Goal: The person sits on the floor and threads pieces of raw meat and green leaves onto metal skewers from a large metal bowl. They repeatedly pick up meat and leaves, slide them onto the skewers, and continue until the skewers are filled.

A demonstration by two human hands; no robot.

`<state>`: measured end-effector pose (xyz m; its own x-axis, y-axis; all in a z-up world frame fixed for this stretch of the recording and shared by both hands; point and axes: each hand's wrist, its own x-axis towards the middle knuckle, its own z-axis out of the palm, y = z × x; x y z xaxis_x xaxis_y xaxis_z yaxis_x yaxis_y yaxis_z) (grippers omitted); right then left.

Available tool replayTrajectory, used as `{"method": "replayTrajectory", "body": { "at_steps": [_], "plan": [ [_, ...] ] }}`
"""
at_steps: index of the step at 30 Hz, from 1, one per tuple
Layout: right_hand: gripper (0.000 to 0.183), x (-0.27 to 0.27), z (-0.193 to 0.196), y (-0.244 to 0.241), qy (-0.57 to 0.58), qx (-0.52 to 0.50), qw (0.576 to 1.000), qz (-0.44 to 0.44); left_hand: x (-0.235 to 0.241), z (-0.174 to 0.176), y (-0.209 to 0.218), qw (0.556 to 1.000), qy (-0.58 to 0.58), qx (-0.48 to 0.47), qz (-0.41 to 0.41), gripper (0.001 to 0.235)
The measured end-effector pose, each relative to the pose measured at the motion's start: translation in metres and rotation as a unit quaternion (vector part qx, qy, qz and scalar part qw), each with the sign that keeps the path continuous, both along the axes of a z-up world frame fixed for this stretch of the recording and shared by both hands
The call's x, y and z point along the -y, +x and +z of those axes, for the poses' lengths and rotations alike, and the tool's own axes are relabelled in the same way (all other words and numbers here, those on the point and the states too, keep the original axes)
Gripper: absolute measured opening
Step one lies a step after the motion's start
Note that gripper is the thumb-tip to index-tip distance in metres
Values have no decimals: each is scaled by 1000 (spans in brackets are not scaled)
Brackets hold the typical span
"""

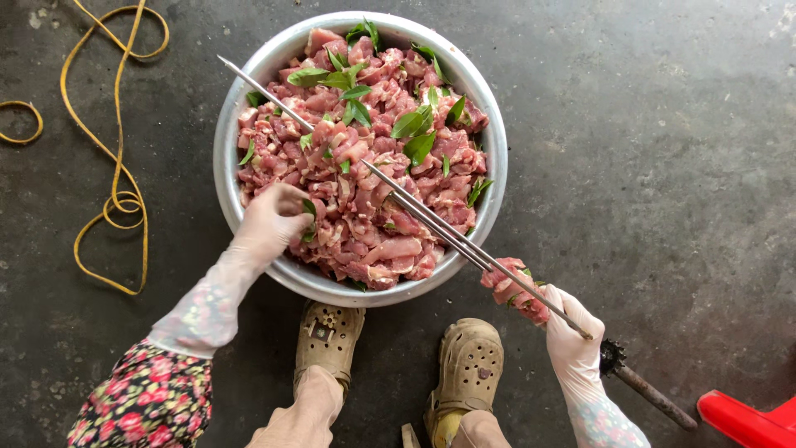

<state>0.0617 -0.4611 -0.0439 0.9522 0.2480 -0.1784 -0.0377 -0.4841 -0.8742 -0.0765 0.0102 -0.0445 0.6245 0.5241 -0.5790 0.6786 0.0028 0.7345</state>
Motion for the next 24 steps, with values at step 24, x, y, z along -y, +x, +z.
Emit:
{"method": "replayTrajectory", "body": {
  "at_steps": [24],
  "plan": [
    [22, 1, 4, 1, -59, 61, 995, 52, -136, -1, 54, 889, -106, 348, 276, 21]
  ]
}}
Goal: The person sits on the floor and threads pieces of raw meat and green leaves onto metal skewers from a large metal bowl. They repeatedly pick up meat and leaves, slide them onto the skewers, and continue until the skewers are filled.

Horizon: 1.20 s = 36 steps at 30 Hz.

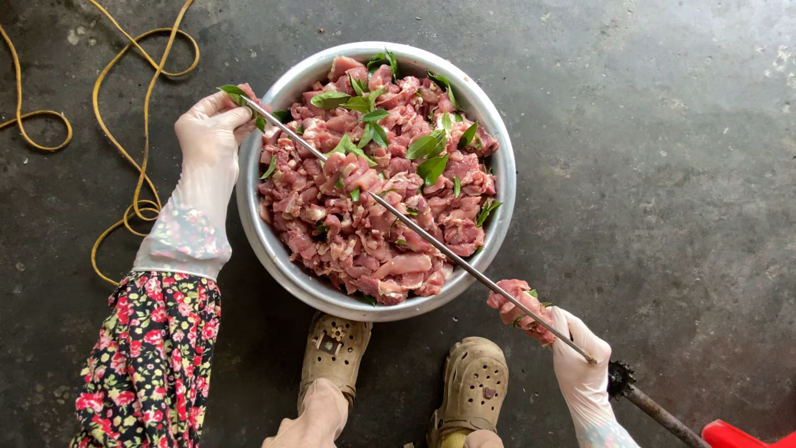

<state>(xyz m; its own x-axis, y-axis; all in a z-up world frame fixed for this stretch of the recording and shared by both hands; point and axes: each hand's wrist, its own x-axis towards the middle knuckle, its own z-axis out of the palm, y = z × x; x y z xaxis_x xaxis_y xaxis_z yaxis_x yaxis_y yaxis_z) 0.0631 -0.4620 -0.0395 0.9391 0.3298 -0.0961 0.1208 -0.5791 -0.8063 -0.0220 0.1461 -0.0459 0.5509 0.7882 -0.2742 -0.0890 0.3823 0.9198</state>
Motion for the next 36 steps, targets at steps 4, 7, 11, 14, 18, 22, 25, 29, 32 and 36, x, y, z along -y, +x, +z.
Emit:
{"method": "replayTrajectory", "body": {
  "at_steps": [4, 7, 11, 14, 18, 22, 25, 29, 32, 36],
  "plan": [
    [22, 0, 0, -1, -20, -8, 1000, -13, 5, 14, 1, 1000, 12, -5, -1, 22],
    [22, -1, 1, 0, -15, -5, 1000, -10, 9, 27, 4, 1000, 17, 1, -6, 21],
    [22, -4, 5, -2, -21, 10, 1000, -3, 17, 32, 6, 996, 82, -34, 1, 19],
    [21, -5, 6, -5, -19, 5, 1000, -9, 22, 28, 5, 997, 66, -38, 14, 18],
    [20, -6, 5, -4, -27, 28, 999, -7, 35, 34, 6, 999, 40, -6, 27, 20],
    [20, -8, 3, -5, -1, 15, 1000, -15, 78, 51, 6, 993, 104, -12, -61, 34],
    [21, -8, 2, -6, -11, 21, 1000, -12, 132, 51, 6, 979, 53, -184, -65, 35],
    [20, -6, 4, -2, 25, -15, 999, -38, 149, 43, -4, 988, -23, -114, -97, 48],
    [20, -12, 7, -2, 27, -30, 998, -51, 146, 28, -26, 983, 124, -102, -86, 38],
    [19, -15, 15, -2, 17, -11, 999, -38, 146, -3, -40, 824, 404, -270, -292, 18]
  ]
}}
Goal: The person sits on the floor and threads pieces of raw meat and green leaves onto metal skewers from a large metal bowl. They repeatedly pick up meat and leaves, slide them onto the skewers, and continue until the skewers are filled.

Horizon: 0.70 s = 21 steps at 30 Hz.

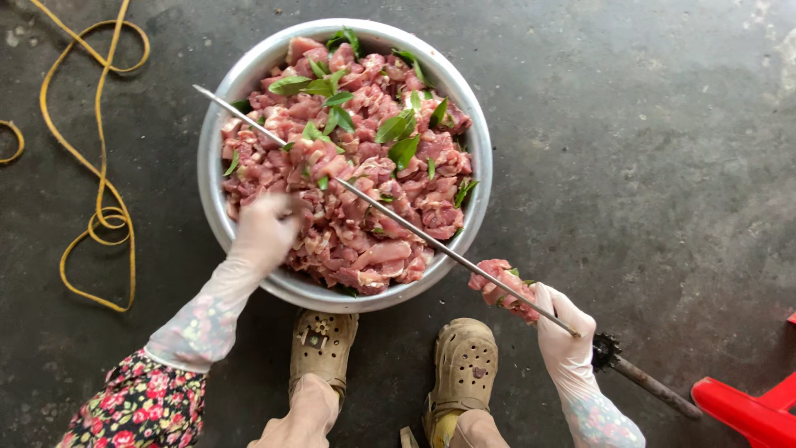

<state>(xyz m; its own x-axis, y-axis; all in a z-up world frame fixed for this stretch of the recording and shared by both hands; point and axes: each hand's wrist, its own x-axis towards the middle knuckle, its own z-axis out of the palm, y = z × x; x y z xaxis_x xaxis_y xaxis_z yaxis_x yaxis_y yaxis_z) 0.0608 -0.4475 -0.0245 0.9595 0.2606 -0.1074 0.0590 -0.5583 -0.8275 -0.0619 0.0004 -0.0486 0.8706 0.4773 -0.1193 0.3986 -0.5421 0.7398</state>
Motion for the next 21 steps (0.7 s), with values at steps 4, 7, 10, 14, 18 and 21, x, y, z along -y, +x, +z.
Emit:
{"method": "replayTrajectory", "body": {
  "at_steps": [4, 7, 10, 14, 18, 21],
  "plan": [
    [20, 0, 1, 0, 31, -27, 999, 5, 1, -35, -9, 944, 279, -76, -161, 14],
    [20, 1, 0, 0, 33, -29, 999, -1, -9, -46, -6, 962, 220, -114, -113, 14],
    [21, 3, -3, 1, 37, -40, 998, -4, -30, -37, -4, 994, -27, -104, 7, 21],
    [21, 4, -7, 1, 37, -34, 999, -3, -48, -10, -3, 935, -284, -166, 130, 25],
    [22, 6, -8, 1, 38, -47, 998, -12, -29, 3, 1, 950, -166, -262, 28, 30],
    [22, 6, -10, 1, 38, -35, 999, -11, -10, 0, 0, 968, 186, -133, -103, 23]
  ]
}}
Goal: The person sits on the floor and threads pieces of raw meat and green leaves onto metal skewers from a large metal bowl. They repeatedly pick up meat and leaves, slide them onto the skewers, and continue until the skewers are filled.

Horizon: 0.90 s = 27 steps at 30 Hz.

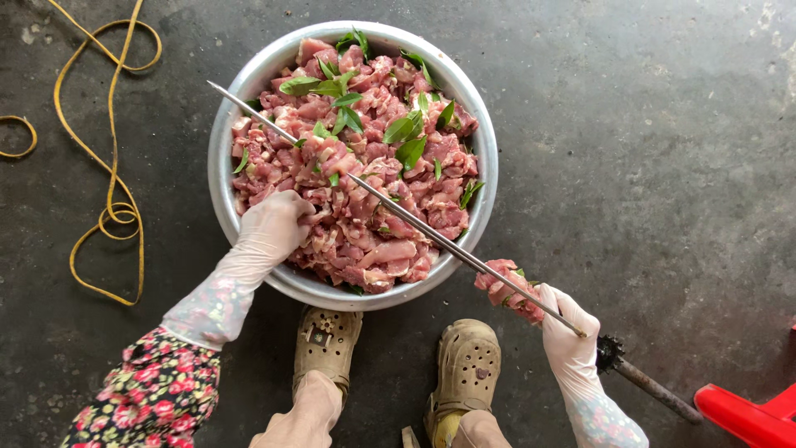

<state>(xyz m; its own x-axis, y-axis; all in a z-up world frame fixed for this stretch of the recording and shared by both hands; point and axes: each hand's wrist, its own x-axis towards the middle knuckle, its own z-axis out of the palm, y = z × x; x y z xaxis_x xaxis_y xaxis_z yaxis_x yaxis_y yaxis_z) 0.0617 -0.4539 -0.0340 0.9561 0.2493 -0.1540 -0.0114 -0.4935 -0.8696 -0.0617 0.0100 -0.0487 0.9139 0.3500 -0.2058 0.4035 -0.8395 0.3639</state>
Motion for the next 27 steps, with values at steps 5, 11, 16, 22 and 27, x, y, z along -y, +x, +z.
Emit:
{"method": "replayTrajectory", "body": {
  "at_steps": [5, 11, 16, 22, 27],
  "plan": [
    [22, 3, 0, 0, -10, -6, 1000, 3, -4, 0, -1, 972, -189, -37, 137, 19],
    [22, 5, -3, 0, 8, -25, 1000, 2, -14, 36, -6, 851, -457, -26, 259, 23],
    [22, 6, -7, 0, 9, -21, 1000, -3, -33, 58, -7, 813, -517, 113, 241, 13],
    [22, 10, -11, -1, -5, 4, 1000, 6, -70, 23, 14, 720, -560, 235, 336, 13],
    [20, 10, -18, 2, 3, 51, 999, 20, -115, -14, 26, 559, -649, 343, 386, 19]
  ]
}}
